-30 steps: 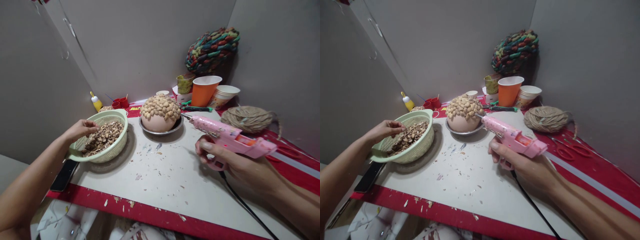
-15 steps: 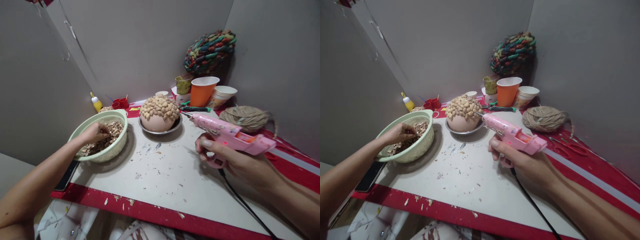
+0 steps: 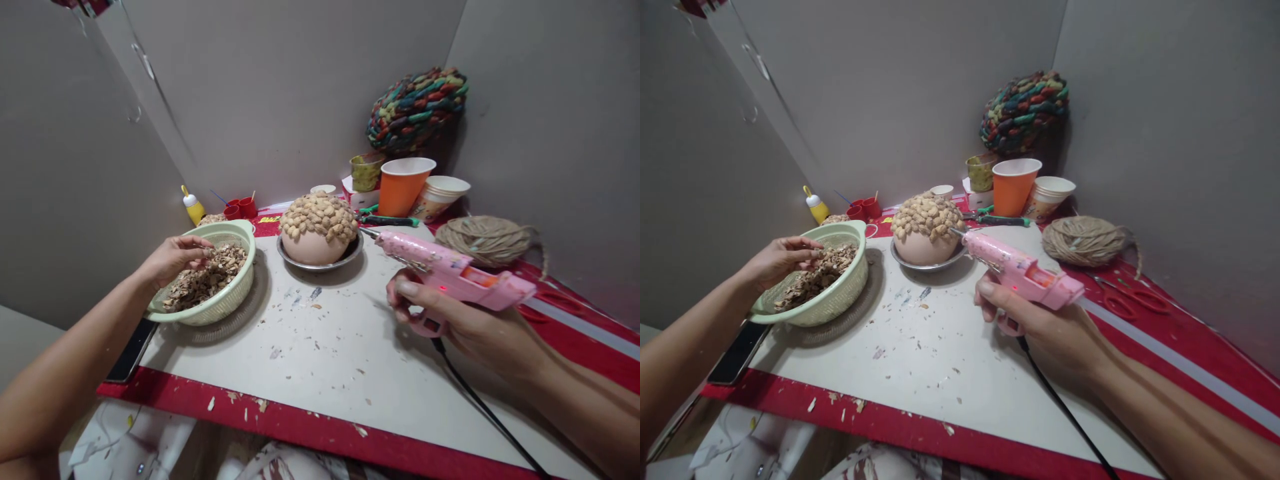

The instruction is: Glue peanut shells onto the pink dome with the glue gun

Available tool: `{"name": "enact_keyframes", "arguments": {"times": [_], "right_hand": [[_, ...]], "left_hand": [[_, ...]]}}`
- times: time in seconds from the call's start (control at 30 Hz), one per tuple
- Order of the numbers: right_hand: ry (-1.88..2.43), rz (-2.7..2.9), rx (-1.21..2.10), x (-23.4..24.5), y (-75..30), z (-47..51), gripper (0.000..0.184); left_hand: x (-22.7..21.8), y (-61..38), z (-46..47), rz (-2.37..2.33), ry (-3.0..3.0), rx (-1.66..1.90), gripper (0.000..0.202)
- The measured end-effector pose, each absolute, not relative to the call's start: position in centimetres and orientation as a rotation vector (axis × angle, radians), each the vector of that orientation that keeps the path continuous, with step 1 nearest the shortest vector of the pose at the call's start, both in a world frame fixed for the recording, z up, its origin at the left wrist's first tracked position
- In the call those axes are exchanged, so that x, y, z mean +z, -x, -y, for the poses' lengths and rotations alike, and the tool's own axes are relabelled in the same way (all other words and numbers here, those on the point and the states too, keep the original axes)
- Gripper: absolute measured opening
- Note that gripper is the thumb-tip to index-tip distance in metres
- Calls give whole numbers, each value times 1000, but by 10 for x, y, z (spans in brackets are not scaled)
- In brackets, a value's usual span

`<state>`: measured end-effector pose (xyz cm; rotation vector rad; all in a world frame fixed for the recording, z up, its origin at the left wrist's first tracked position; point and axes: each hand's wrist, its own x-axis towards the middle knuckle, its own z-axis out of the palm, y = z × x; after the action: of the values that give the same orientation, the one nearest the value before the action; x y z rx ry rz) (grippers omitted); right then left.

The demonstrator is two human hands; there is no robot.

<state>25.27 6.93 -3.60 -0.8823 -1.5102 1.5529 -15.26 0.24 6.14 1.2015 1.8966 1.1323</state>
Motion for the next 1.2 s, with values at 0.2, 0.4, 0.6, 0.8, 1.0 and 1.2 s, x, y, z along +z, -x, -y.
{"name": "enact_keyframes", "arguments": {"times": [0.2, 0.4, 0.6, 0.8, 1.0, 1.2], "right_hand": [[853, 1555, 1519, -40, -256, -69, 40], [664, 1623, 1378, -30, -254, -61, 37], [728, 1535, 1279, -24, -248, -59, 36], [671, 1657, 1092, -41, -242, -74, 36], [695, 1737, 1054, -37, -247, -74, 30], [789, 1663, 1093, -30, -249, -71, 31]], "left_hand": [[60, 83, 6, -1699, -1159, 1411, 31], [40, -9, 0, -1418, -1241, 1297, 19], [9, -52, -27, -1316, -1225, 1207, 26], [-5, -69, -35, -1252, -1260, 1262, 27], [-11, -67, -34, -1187, -1309, 1227, 27], [-18, -62, -33, -1200, -1343, 1183, 33]]}}
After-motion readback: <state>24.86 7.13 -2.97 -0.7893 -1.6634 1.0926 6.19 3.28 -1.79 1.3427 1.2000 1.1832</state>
